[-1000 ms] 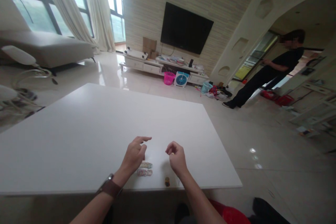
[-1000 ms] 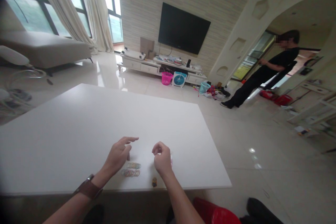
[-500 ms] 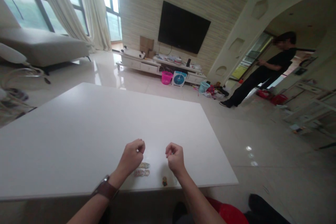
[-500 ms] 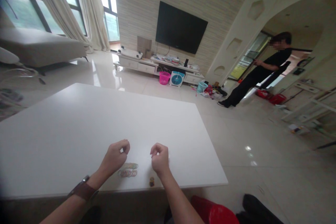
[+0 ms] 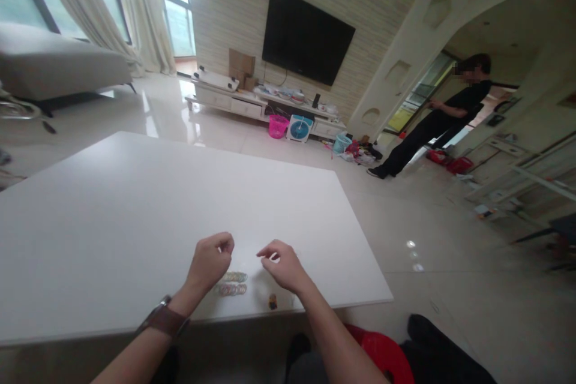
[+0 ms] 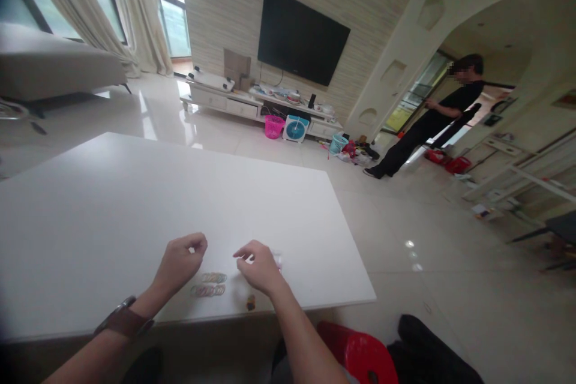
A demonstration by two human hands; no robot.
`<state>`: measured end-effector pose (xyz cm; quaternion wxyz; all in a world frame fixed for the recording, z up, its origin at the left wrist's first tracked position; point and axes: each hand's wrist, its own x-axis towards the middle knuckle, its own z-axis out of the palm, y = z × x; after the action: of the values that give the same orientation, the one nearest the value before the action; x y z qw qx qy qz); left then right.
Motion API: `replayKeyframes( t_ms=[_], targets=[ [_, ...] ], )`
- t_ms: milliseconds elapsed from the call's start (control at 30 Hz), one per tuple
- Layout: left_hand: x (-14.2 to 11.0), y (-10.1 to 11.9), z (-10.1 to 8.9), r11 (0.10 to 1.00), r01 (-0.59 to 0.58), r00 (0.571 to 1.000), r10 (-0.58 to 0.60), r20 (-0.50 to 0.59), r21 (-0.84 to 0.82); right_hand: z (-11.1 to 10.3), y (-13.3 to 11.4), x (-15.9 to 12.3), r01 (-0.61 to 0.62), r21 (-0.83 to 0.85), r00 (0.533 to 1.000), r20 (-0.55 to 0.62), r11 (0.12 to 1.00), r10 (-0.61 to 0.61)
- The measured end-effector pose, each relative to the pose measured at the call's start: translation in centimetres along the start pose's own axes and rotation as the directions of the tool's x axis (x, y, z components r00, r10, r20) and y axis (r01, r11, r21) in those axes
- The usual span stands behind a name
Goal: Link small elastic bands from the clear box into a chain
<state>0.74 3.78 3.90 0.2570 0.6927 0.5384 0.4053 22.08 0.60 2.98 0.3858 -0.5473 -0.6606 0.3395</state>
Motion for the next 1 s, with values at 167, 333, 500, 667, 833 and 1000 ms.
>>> replayKeyframes(
  t_ms=[167,333,500,667,833,1000],
  targets=[
    [0.2,0.5,-0.1,0.997,0.08,0.997,-0.08,-0.012,-0.021,-3.0,1.8,0.5,-0.069,-0.191,0.978,-0.206,0.979,0.029],
    [0.3,0.9,-0.1,0.992,0.123,0.992,-0.123,0.022,-0.004,-5.9,4.4,0.7,-0.186,-0.349,0.967,-0.232,0.918,0.107],
    [0.3,1.3,-0.2,0.991,0.131,0.991,-0.131,0.029,-0.003,-6.0,5.6,0.2,-0.196,-0.548,0.979,-0.062,0.813,0.195],
    [0.4,1.5,-0.3,0.992,0.126,0.992,-0.126,0.013,-0.01,-6.0,5.4,0.1,-0.205,-0.619,0.97,-0.029,0.758,0.239],
    [0.3,1.2,-0.1,0.993,0.119,0.993,-0.119,0.014,-0.013,-5.8,5.2,-0.3,-0.199,-0.649,0.956,0.037,0.734,0.292],
    [0.3,1.2,0.0,0.993,0.112,0.994,-0.111,0.021,-0.022,-5.2,5.6,-1.3,-0.141,-0.67,0.921,0.182,0.729,0.345]
  ],
)
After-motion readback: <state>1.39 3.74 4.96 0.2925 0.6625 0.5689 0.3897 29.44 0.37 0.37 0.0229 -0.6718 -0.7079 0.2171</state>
